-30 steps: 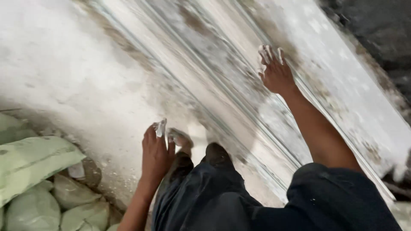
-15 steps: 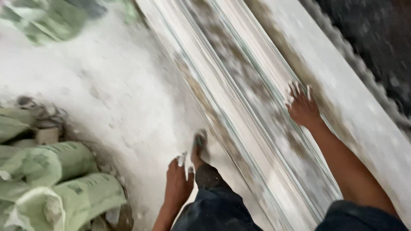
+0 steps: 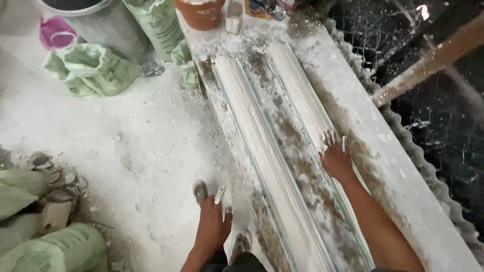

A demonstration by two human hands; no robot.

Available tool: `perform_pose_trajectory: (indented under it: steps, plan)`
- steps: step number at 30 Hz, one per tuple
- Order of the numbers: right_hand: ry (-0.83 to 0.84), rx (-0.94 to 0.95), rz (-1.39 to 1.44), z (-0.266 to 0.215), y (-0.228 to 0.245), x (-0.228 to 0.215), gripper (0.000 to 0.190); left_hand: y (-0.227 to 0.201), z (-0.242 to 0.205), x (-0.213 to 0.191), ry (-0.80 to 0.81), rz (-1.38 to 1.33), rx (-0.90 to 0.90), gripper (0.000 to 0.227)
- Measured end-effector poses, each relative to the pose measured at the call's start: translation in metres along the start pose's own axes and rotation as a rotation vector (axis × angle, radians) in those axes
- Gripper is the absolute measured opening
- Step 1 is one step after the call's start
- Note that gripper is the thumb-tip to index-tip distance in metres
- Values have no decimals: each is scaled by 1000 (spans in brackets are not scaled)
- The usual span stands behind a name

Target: Applying plaster mixture and reinforcement fibers to decorative trim molds.

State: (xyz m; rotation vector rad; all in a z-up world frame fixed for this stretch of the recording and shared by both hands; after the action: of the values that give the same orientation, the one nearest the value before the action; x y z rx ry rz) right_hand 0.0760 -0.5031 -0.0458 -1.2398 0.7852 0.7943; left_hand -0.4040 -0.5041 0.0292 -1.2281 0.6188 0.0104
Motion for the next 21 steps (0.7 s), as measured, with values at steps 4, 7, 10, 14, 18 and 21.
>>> perform_pose_trajectory:
  steps: [4,7,10,14,18,21]
  plan:
    - [198,-19,-49,115,11,11,55,53,95,-1,119,-55,-105,56]
    - [260,-17,-45,195,25,21,56,106,156,4,188,-50,-150,51]
    - [227,8,-27,290,29,39,59,127,250,-10,193,-45,-41,53]
    - [166,12,94,387,38,59,65,147,346,-31,279,-143,-60,55]
    - [327,-8,-59,463,47,56,58,174,400,-54,281,-112,-86,49]
    - [214,31,36,507,51,61,70,188,422,-72,257,-114,-136,48]
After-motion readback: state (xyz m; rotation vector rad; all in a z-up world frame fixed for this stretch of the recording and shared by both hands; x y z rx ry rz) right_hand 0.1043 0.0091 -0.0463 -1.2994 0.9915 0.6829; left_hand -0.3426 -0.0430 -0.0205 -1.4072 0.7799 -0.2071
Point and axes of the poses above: each hand's wrist, its own z-axis towards the middle knuckle, its own x-axis out of the palm, y = z × x, the point moved 4 cm from there along z, towards the middle knuckle, and after that the axes turned 15 degrees about -z, right-handed, at the moved point
